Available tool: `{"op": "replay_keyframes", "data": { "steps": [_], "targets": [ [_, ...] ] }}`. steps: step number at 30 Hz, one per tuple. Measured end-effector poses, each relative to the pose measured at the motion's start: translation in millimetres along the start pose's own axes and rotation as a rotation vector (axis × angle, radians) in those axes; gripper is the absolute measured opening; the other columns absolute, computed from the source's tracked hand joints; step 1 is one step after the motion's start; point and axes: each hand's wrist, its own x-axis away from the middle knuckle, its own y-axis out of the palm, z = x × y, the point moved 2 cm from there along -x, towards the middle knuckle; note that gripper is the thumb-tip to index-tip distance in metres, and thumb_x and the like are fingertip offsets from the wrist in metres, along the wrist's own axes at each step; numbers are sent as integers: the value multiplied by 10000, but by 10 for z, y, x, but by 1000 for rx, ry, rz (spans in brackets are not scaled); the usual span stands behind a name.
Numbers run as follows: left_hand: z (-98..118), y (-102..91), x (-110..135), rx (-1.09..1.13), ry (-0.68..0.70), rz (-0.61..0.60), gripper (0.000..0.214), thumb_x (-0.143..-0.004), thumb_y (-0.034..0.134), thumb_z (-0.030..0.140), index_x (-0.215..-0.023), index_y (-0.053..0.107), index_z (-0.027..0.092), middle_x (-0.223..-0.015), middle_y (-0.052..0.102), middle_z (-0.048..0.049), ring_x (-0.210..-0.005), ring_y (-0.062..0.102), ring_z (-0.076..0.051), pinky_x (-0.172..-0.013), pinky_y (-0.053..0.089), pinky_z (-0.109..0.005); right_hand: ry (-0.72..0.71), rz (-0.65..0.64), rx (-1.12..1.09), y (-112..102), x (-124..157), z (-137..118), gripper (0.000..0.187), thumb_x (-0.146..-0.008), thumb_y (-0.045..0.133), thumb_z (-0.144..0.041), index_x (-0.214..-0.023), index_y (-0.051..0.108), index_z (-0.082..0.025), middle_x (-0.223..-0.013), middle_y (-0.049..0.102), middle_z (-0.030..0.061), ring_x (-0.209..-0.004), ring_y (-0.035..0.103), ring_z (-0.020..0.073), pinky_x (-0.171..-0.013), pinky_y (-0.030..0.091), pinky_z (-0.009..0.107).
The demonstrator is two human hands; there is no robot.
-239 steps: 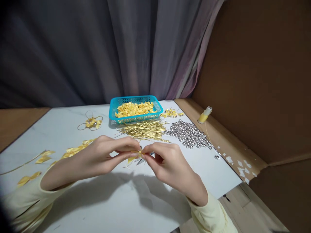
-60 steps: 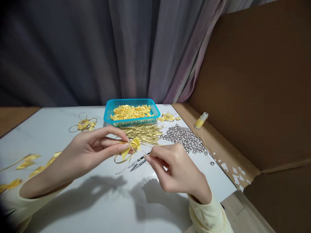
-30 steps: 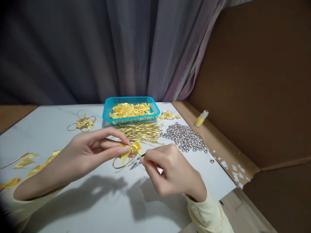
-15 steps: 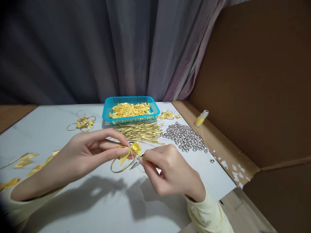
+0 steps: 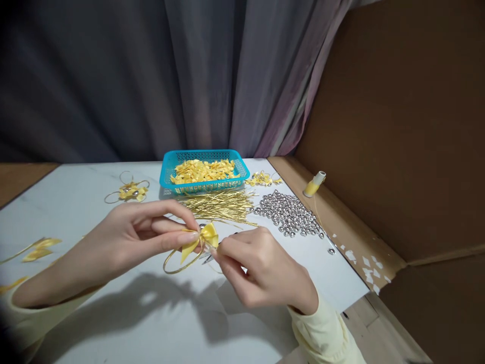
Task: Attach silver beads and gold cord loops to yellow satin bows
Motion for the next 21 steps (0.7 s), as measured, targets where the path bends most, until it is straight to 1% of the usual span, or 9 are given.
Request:
{"op": "replay_keyframes", "data": {
  "steps": [5, 9, 12, 15, 19, 21],
  "targets": [
    [38, -27, -6, 77, -18, -52, 62, -757, 634, 252, -770, 607, 198, -477, 602, 57, -448, 521, -80, -419, 379, -149, -8, -23, -69, 5, -2, 16, 249, -856, 428, -132, -617, 387, -187, -547, 312, -43, -480, 262, 85, -479, 246, 238],
    [49, -40, 6, 109, -26, -67, 45, -755, 641, 234, -773, 615, 202, -484, 626, 58, -410, 499, -70, -383, 343, -143, -3, -34, -123, 5, -14, 40, 229, -875, 436, -162, -647, 429, -181, -550, 352, -36, -480, 296, 84, -482, 266, 228],
    [35, -49, 17, 120, -29, -68, 50, -762, 638, 239, -789, 615, 203, -556, 681, 31, -449, 551, -89, -422, 397, -160, -31, -25, -131, 19, -21, 46, 219, -871, 437, -152, -654, 431, -182, -552, 348, -35, -484, 301, 88, -481, 269, 226],
    [26, -59, 14, 133, -47, -87, 56, -763, 636, 239, -791, 609, 200, -593, 704, 9, -550, 625, -128, -525, 476, -195, -64, 20, -134, 40, -19, 43, 211, -864, 439, -136, -658, 430, -181, -554, 350, -34, -484, 314, 87, -484, 280, 222],
    [43, -62, 4, 201, -88, -113, 64, -762, 642, 230, -789, 602, 188, -609, 711, -3, -621, 669, -160, -582, 503, -218, -83, 101, -121, 75, -10, 44, 208, -863, 445, -118, -663, 442, -177, -544, 385, -30, -483, 322, 86, -479, 277, 225],
    [46, -55, -1, 253, -123, -115, 77, -748, 661, 228, -774, 604, 182, -573, 697, 8, -631, 679, -174, -607, 514, -232, -100, 140, -113, 99, -6, 40, 198, -864, 446, -114, -675, 455, -172, -541, 412, -25, -478, 329, 85, -472, 274, 227]
  ]
}}
